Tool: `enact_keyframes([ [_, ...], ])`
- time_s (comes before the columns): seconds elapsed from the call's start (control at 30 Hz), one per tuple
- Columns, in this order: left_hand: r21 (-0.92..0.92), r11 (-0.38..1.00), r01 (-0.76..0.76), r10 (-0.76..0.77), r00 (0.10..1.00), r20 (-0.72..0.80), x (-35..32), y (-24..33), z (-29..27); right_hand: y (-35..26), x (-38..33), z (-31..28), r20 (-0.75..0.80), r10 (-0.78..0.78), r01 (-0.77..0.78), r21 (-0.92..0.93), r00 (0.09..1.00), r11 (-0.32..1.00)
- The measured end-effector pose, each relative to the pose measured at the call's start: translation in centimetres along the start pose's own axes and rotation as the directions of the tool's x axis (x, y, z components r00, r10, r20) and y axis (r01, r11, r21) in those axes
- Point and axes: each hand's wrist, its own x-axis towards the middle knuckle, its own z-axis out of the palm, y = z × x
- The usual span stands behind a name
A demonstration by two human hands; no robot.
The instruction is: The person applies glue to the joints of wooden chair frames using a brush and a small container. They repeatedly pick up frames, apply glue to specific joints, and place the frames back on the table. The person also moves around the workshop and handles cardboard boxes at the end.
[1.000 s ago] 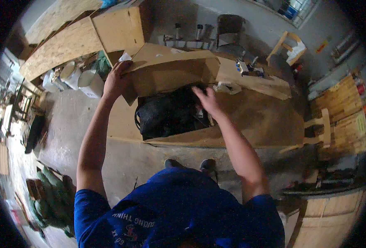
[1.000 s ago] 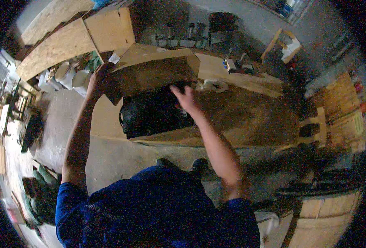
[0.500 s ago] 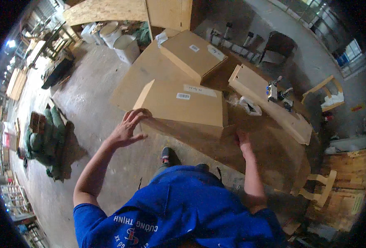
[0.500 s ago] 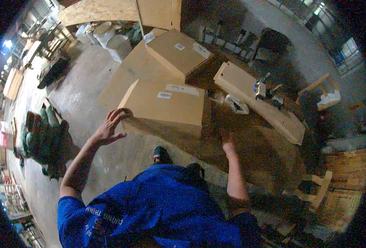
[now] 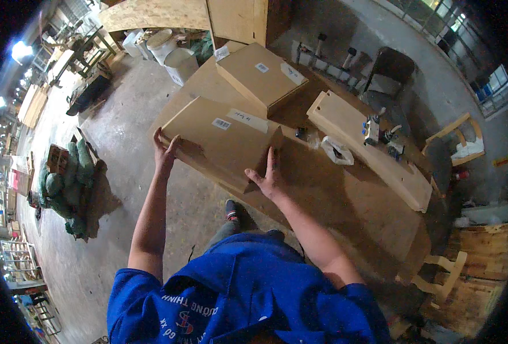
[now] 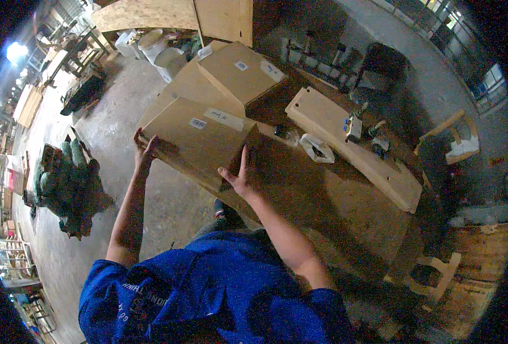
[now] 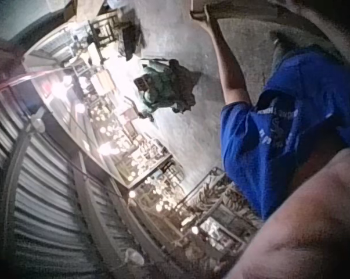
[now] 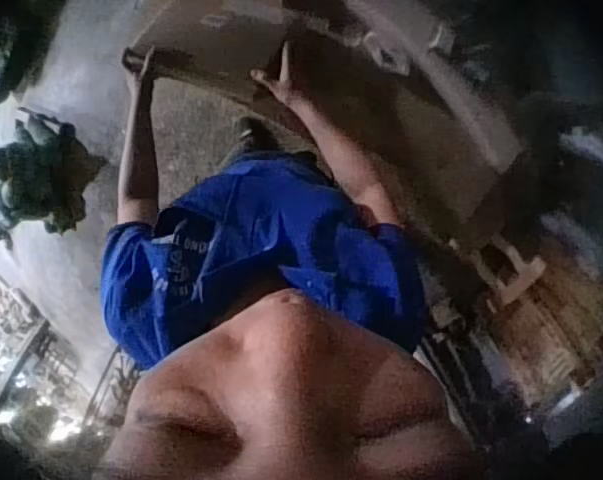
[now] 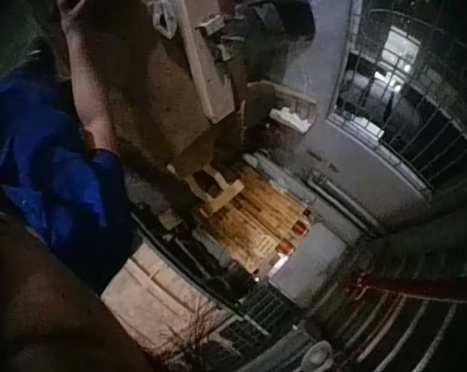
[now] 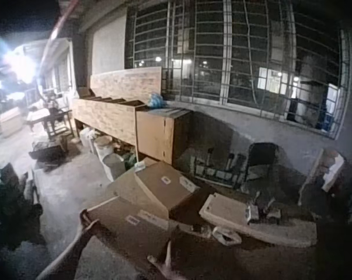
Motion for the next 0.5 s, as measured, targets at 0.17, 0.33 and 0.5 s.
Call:
enact_keyframes([
  [0.17, 0.0, 0.991, 0.135, -0.135, 0.99, 0.034, 1.4, 0.6, -1.5, 0.5, 2.0, -0.1, -0.103, -0.117, 0.09, -0.233, 0.988, 0.968],
  [0.33, 0.87, 0.404, -0.282, 0.341, 0.929, 0.143, 4.5, 6.1, -0.8, 1.6, 10.5, -7.0, -0.371, 0.043, 0.012, 0.145, 0.928, 0.989],
  [0.5, 0.511, 0.445, -0.735, 0.452, 0.677, 0.581, 13.0, 13.2, 1.0, 2.1, 17.8, -8.8, -0.037, 0.68, -0.428, 0.752, 0.733, 0.502],
])
